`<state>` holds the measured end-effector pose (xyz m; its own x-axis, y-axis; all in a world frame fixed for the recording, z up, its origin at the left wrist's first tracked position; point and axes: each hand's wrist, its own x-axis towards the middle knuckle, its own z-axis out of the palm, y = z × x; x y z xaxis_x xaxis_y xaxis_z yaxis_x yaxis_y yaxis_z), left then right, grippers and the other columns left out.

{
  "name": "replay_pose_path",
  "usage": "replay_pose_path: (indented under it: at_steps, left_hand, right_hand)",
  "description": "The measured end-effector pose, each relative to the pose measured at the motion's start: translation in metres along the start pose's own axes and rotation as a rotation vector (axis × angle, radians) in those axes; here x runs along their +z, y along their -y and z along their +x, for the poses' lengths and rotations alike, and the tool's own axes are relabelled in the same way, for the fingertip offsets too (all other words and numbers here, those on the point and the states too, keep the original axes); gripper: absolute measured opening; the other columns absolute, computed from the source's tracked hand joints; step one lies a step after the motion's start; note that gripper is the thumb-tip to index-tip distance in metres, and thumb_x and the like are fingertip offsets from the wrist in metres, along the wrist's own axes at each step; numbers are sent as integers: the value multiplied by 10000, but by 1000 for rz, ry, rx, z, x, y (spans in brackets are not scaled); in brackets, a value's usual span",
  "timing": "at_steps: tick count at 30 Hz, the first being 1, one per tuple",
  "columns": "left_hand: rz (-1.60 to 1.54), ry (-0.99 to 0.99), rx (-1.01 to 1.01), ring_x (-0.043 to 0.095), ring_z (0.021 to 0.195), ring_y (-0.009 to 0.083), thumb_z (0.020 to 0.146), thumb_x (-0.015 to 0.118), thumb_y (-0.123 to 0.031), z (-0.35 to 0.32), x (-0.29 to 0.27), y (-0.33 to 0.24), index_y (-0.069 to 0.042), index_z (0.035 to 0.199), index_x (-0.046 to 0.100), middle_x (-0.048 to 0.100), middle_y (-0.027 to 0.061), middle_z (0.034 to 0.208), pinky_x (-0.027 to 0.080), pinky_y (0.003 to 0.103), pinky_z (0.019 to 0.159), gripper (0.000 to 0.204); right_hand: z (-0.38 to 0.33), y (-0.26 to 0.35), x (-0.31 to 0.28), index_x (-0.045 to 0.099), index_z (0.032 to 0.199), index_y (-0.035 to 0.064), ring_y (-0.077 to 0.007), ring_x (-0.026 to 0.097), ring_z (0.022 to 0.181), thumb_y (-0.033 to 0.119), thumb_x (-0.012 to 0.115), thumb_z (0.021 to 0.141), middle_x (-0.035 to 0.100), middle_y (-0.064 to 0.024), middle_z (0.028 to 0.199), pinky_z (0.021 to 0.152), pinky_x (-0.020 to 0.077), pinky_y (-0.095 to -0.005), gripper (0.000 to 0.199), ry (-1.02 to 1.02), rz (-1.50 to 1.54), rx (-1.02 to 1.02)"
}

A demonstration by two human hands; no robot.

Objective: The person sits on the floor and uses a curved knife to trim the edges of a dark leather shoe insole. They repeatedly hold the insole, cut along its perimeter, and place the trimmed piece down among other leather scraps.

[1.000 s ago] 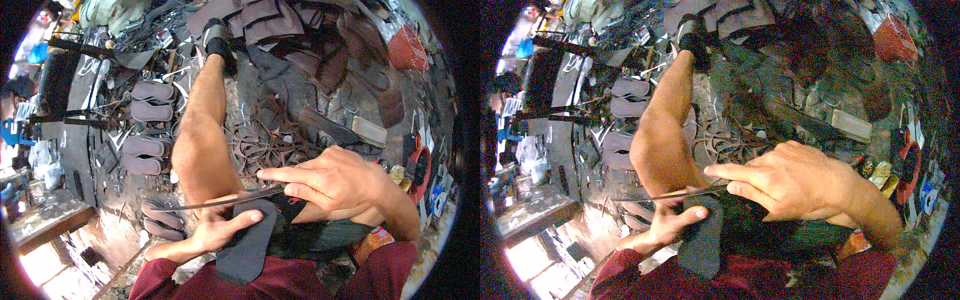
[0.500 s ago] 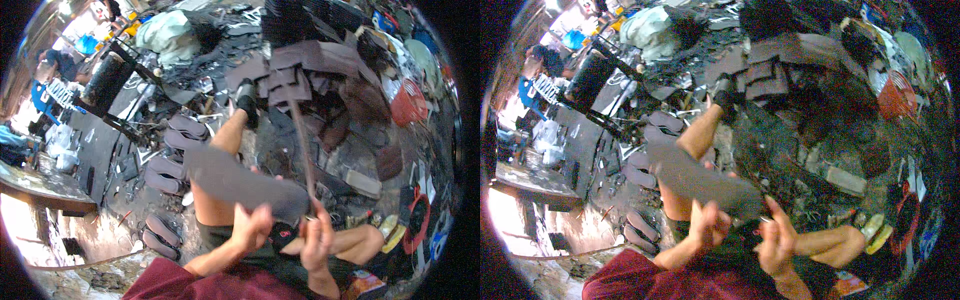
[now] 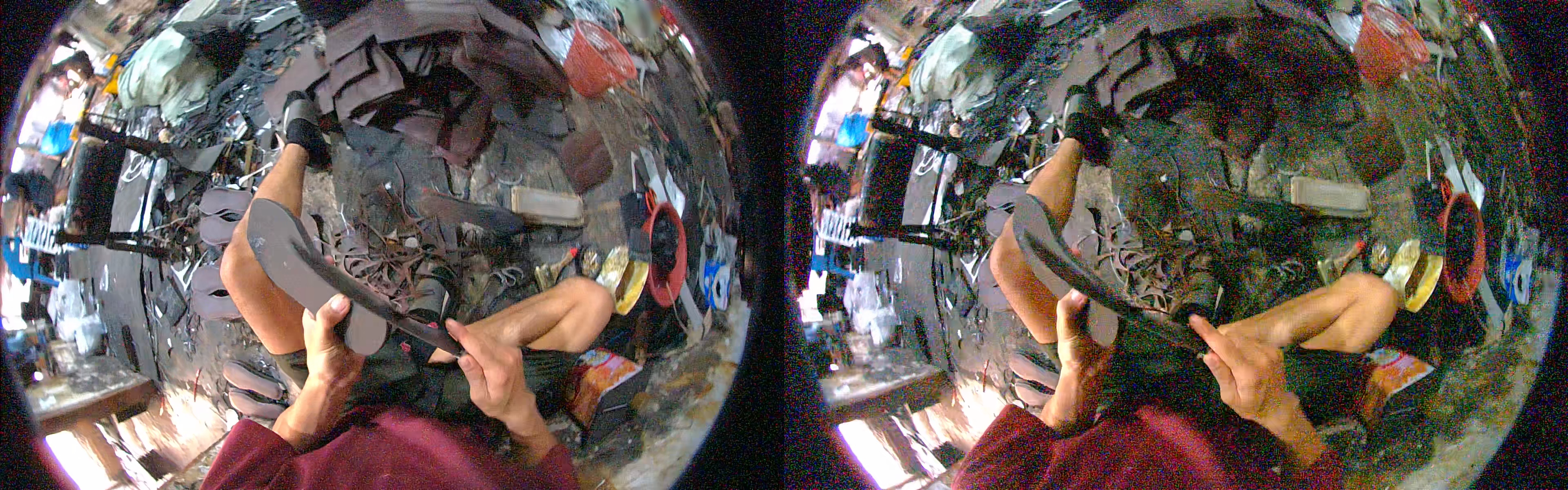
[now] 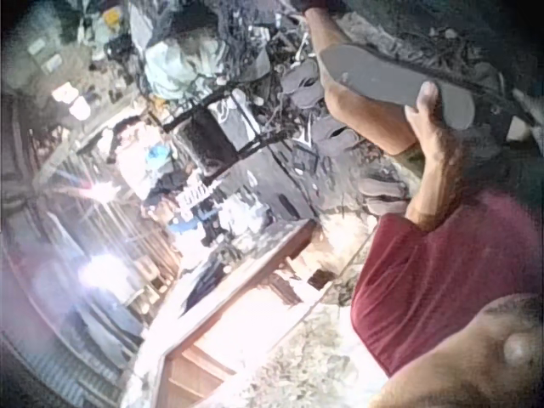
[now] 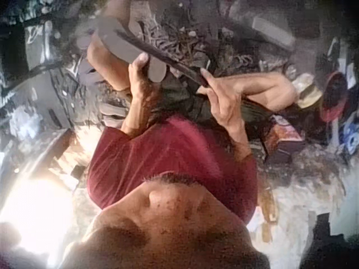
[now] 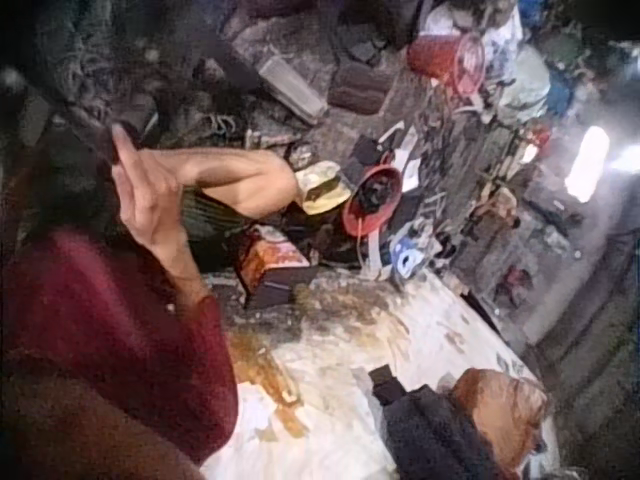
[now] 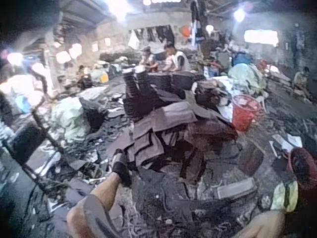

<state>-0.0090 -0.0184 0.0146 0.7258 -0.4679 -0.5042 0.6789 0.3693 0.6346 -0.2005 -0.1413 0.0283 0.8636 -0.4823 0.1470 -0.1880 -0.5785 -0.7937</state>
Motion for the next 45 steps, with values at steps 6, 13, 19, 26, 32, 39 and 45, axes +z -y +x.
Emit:
replay_pose_path:
  at_steps: [6,13,19,26,32,39,45]
  left_hand:
    - [422,82,-125,626,926,216,709,779,-195,-12,-32,-7,8,1253,515,615,82,1058,526,356,811,638]
    - [41,-241,794,576,709,173,777,616,-214,13,-22,-140,70,1333,447,590,107,793,509,312,665,647]
    - [661,-843,1065,608,1070,310,742,759,-248,311,-192,-190,-68,1453,459,617,182,1233,463,350,941,792]
    - [1088,-1461,222,420,1262,404,666,823,-493,465,-207,-131,-188,1492,345,398,238,1419,393,514,1019,1001]
    - [1121,-1356,167,378,1353,392,638,859,-361,470,-231,-111,-93,1528,194,240,252,1542,383,498,1081,1143]
    - [1074,-1043,920,360,1383,380,767,790,-288,367,-197,-117,-72,1366,533,354,264,1498,307,482,1128,686]
    - [476,-268,999,554,1231,250,800,797,-107,96,-64,-102,23,1322,542,581,166,1318,465,368,1019,595]
  right_hand:
    - [49,6,29,542,1365,46,-291,604,670,178,505,994,610,-99,819,632,517,-385,395,279,141,20]
    - [79,-37,36,312,1526,237,-75,435,454,324,401,1049,503,-8,623,386,376,-224,493,-428,769,742]
    - [81,-99,51,315,1517,271,-84,408,401,405,442,1033,476,-9,627,343,358,-229,518,-474,613,786]
    - [84,-150,20,535,1282,36,-179,580,733,237,640,942,598,-68,873,624,474,-283,409,-440,203,827]
    - [80,-210,23,452,1371,38,-219,591,968,86,722,795,574,-135,1200,772,515,-326,638,-249,-357,552]
    - [107,-230,39,510,922,33,-405,609,961,35,795,660,648,-197,993,767,470,-462,387,-135,-644,563]
    - [88,-152,-1,505,880,44,-115,480,635,54,839,707,556,-10,850,583,418,-260,376,-383,-185,328]
